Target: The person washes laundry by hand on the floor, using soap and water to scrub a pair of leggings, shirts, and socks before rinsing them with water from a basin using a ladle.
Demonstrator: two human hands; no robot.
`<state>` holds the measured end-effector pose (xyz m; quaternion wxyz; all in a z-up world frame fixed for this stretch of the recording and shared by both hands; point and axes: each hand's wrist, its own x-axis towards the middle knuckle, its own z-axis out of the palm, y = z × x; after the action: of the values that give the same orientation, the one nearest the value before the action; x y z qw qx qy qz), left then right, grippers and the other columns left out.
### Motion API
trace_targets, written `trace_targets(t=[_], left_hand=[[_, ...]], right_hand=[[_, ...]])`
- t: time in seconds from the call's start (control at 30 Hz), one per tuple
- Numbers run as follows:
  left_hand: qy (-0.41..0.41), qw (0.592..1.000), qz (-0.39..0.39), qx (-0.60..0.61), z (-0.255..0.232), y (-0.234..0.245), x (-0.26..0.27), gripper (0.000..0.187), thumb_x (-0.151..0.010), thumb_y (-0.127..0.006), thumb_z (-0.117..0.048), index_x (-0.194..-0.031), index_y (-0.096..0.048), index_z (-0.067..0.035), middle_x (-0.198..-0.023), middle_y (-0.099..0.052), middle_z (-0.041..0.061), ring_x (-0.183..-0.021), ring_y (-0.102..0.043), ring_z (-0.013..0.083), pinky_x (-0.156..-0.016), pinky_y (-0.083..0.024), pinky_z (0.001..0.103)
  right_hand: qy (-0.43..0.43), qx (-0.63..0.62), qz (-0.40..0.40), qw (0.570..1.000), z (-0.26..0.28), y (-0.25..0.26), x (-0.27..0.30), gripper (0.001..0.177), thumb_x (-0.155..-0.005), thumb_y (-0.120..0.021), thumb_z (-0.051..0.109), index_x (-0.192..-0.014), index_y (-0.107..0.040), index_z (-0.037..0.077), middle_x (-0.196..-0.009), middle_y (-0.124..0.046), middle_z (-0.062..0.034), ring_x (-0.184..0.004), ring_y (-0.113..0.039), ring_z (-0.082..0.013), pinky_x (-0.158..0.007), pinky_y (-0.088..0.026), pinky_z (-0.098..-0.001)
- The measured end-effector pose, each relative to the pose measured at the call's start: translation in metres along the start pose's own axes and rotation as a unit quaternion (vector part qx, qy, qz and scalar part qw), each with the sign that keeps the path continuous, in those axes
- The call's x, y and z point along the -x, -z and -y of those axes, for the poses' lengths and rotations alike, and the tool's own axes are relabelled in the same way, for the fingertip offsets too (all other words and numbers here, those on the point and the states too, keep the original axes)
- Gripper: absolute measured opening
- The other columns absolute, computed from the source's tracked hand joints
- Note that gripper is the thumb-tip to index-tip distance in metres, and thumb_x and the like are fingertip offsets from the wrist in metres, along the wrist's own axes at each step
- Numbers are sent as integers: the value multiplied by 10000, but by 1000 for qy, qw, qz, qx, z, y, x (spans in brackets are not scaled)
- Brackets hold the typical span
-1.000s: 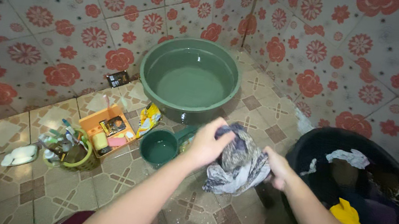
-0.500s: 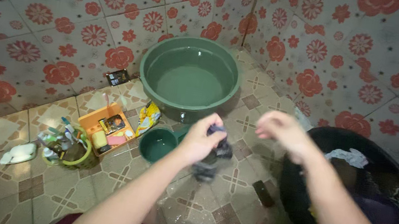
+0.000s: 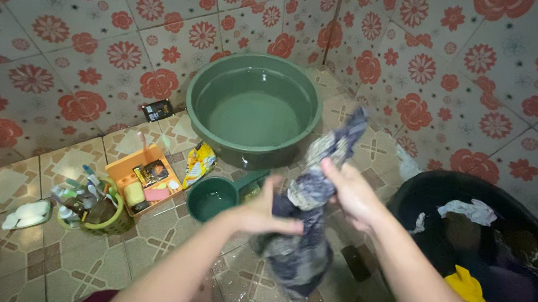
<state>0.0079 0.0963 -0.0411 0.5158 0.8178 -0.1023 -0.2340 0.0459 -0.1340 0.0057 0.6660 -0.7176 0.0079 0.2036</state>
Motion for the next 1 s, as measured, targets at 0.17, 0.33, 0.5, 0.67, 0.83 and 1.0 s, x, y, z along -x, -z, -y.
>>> trace_targets(t=[0.17,0.33,0.5,0.67,0.83,1.0], left_hand=[[-77,995,-52,27,34,-56,-17,1182,-682,-920,-432,-1521,-149,-119,-1530,-462,241,-1437,-467,358,-1182,-363,442],[-170,975,-131,56,14,-54,-29,846,-800,-809,-342,-1429,-333,-36,-1349,-627,219,-1245,-640,300,-1097,-473,395],[-48,953,-102,-282,-6,-1,-11,272,-1025,-529,-209,-1072,-738,-40,-1015,-744,197,-970,-706,357,-895,-549,451],[-178,913,-365,31,-22,78,-3,325,-1039,-448,-175,-938,-722,-32,-881,-776,86,-842,-753,170,-810,-597,322],[-151,945,-290,32,-6,68,-11,220,-976,-564,-196,-1040,-715,-48,-975,-774,76,-913,-735,163,-849,-580,321],[-189,972,-68,-120,24,-17,-30,715,-816,-831,-344,-1338,-506,20,-1230,-660,184,-1117,-639,253,-961,-503,371]], right_hand=[[66,-261,2,963,48,4,22,409,-1021,-551,375,-1159,-630,-1,-1057,-750,-94,-950,-712,-194,-870,-585,-380],[91,-59,34,994,94,11,55,510,-900,-666,378,-1238,-602,2,-1045,-748,-64,-897,-715,-143,-794,-589,-334],[-59,381,-170,907,122,55,75,707,-875,-813,427,-1369,-559,-10,-747,-669,-169,-438,-490,-233,-391,-347,-354],[-36,294,-187,936,67,104,50,396,-821,-836,322,-1019,-732,-4,-691,-619,-98,-429,-442,-181,-376,-311,-341],[81,5,-92,992,34,73,18,146,-932,-705,169,-998,-661,47,-780,-618,1,-596,-530,-86,-537,-427,-250],[149,-124,7,981,86,28,42,90,-970,-631,127,-1045,-597,92,-847,-587,-4,-631,-501,-82,-558,-414,-238]])
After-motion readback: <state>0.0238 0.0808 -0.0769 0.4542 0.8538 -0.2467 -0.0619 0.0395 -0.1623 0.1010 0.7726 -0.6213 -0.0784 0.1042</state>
